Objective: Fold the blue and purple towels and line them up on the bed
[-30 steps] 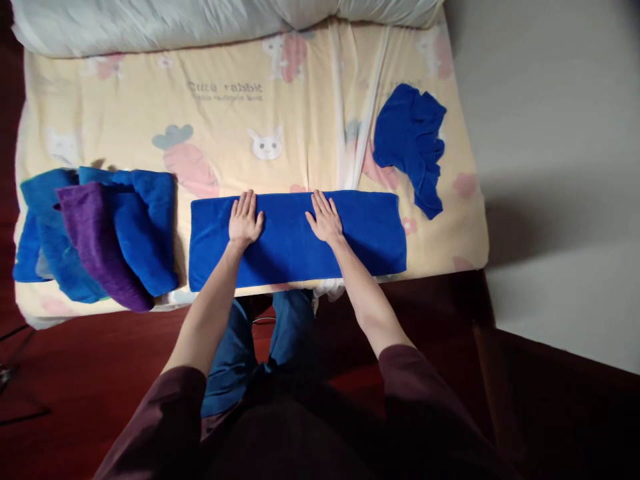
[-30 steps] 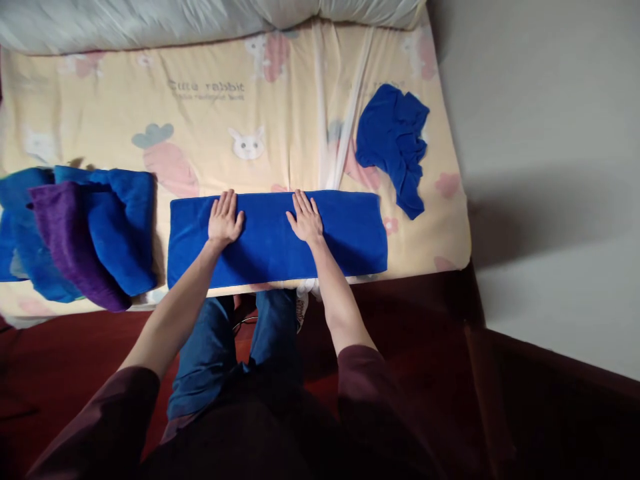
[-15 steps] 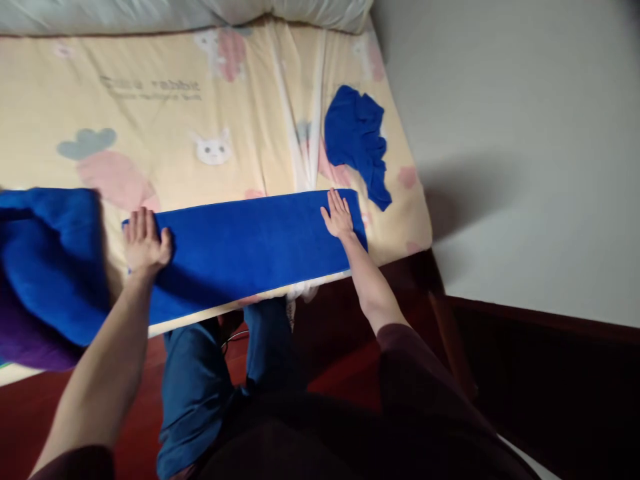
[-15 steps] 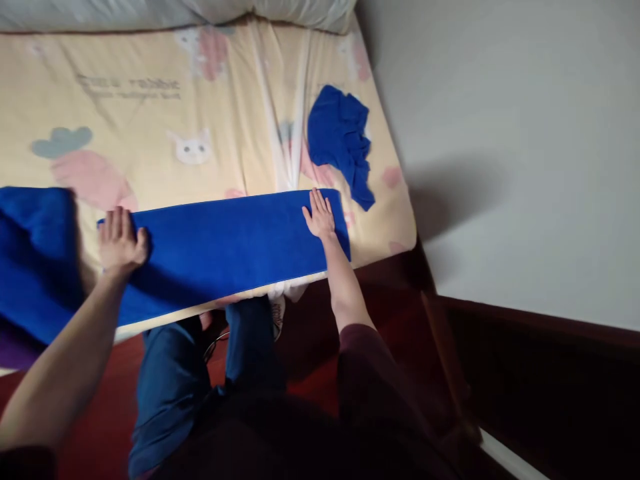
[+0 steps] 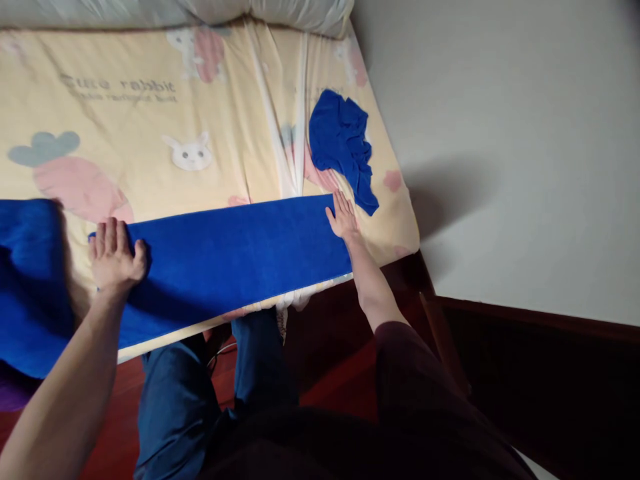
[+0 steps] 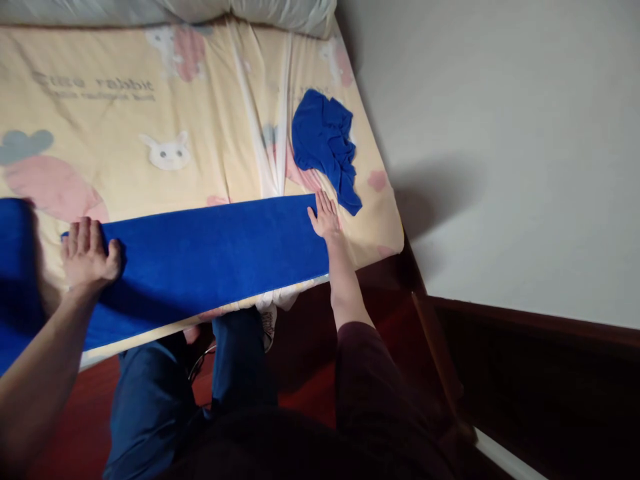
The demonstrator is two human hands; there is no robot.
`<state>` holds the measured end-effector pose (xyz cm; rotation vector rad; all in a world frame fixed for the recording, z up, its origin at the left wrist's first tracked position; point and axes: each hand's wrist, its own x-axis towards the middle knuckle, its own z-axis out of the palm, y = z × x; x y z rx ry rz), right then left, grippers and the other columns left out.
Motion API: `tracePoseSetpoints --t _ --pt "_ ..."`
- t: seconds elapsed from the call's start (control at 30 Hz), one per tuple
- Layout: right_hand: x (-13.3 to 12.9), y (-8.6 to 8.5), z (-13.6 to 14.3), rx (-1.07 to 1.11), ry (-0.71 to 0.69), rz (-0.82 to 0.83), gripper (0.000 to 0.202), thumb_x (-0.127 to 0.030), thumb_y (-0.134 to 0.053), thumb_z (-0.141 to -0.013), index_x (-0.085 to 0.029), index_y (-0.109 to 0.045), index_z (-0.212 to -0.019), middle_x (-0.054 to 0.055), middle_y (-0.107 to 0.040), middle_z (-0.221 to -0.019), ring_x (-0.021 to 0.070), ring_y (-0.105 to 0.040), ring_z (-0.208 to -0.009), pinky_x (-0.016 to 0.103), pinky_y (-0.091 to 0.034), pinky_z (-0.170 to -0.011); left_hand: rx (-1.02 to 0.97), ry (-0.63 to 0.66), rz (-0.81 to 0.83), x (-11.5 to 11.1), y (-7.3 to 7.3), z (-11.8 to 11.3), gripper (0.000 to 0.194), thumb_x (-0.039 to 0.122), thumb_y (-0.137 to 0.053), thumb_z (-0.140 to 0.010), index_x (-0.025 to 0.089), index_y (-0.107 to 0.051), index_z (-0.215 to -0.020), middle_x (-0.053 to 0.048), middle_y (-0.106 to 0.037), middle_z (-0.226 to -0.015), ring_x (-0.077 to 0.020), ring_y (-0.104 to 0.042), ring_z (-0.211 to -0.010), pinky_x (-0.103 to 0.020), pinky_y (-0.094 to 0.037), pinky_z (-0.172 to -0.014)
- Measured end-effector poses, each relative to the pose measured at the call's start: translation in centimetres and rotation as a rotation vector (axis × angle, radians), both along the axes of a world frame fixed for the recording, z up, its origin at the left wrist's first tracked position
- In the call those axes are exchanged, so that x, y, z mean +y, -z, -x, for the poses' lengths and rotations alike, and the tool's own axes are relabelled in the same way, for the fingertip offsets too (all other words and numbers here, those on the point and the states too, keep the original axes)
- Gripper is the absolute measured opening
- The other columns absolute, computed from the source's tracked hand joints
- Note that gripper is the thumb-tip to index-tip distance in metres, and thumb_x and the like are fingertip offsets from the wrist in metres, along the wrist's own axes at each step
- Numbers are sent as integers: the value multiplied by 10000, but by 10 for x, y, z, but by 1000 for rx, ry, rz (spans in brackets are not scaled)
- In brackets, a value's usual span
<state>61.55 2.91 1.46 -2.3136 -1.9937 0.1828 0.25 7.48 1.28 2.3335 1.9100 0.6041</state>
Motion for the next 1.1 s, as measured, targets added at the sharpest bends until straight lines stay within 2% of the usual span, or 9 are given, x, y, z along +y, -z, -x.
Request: tracePoseSetpoints --t 0.13,0.23,0.33,0.43,0.53,0.63,0.83,0.97,1.1 --pt "7 -16 13 4 44 61 700 -440 -210 -1068 -18 -203 -1627 186 -208 -1708 204 -155 -1602 499 -111 -1295 24 -56 97 -8 -11 -2 706 452 -303 -1027 28 -309 -1591 -199 -270 -1683 -323 -185 -1586 -583 -183 -1263" --pt "-8 -33 37 -33 77 8 693 -420 -245 -1058 13 -274 -1599 214 -257 -1684 236 -183 -1596 544 -105 -1287 14 -46 135 -42 -19 0 718 430 -276 -1019 -25 -333 -1571 -238 -249 -1680 -342 -149 -1593 -562 -150 -1280" --pt "-60 -37 57 -24 26 -86 663 -398 -258 -1057 -42 -284 -1615 170 -251 -1695 225 -167 -1601 521 -127 -1296 -23 -39 159 -109 -21 6 715 430 -248 -1011 26 -314 -1598 -204 -234 -1696 -329 -131 -1600 -566 -132 -1288" --pt "-136 -28 58 54 2 -5 640 -380 -265 -1045 -105 -327 -1619 125 -299 -1685 187 -238 -1583 426 -176 -1303 -67 -65 203 -195 -16 16 718 440 -247 -1002 122 -223 -1646 -132 -179 -1725 -305 -108 -1606 -578 -131 -1293" --pt "-201 -16 48 119 236 5 657 -394 -260 -1016 -113 -391 -1596 130 -302 -1684 228 -230 -1587 464 -173 -1304 -108 -131 238 -268 -8 27 734 442 -244 -995 125 -181 -1654 -132 -166 -1729 -294 -90 -1608 -561 -141 -1301" --pt "-240 -14 48 219 407 -39 686 -407 -321 -963 -95 -452 -1560 164 -329 -1667 288 -220 -1588 526 -179 -1294 -187 -204 378 -312 1 36 732 441 -247 -988 81 -261 -1626 -161 -169 -1723 -300 -187 -1591 -495 -269 -1282" --pt "-269 -26 124 499 681 -373 616 -356 -426 -833 -79 -628 -1346 268 -604 -1425 383 -540 -1389 536 -411 -1178 -228 -248 611 -338 12 45 714 438 -274 -990 6 -403 -1544 -238 -443 -1585 -318 -402 -1502 -466 -331 -1257" --pt "-273 -23 206 976 599 -435 416 -436 -485 -843 -212 -711 -1111 166 -760 -1163 371 -722 -1099 487 -578 -960 -193 -222 583 -339 14 47 697 440 -298 -985 37 -422 -1540 -222 -482 -1562 -319 -464 -1462 -471 -364 -1234" --pt "-269 -13 281 1328 528 -340 547 -564 -582 -823 -160 -691 -1174 168 -765 -1139 325 -759 -953 436 -617 -816 -164 -228 572 -340 13 46 705 438 -291 -982 30 -418 -1542 -230 -483 -1559 -317 -483 -1449 -454 -397 -1210"
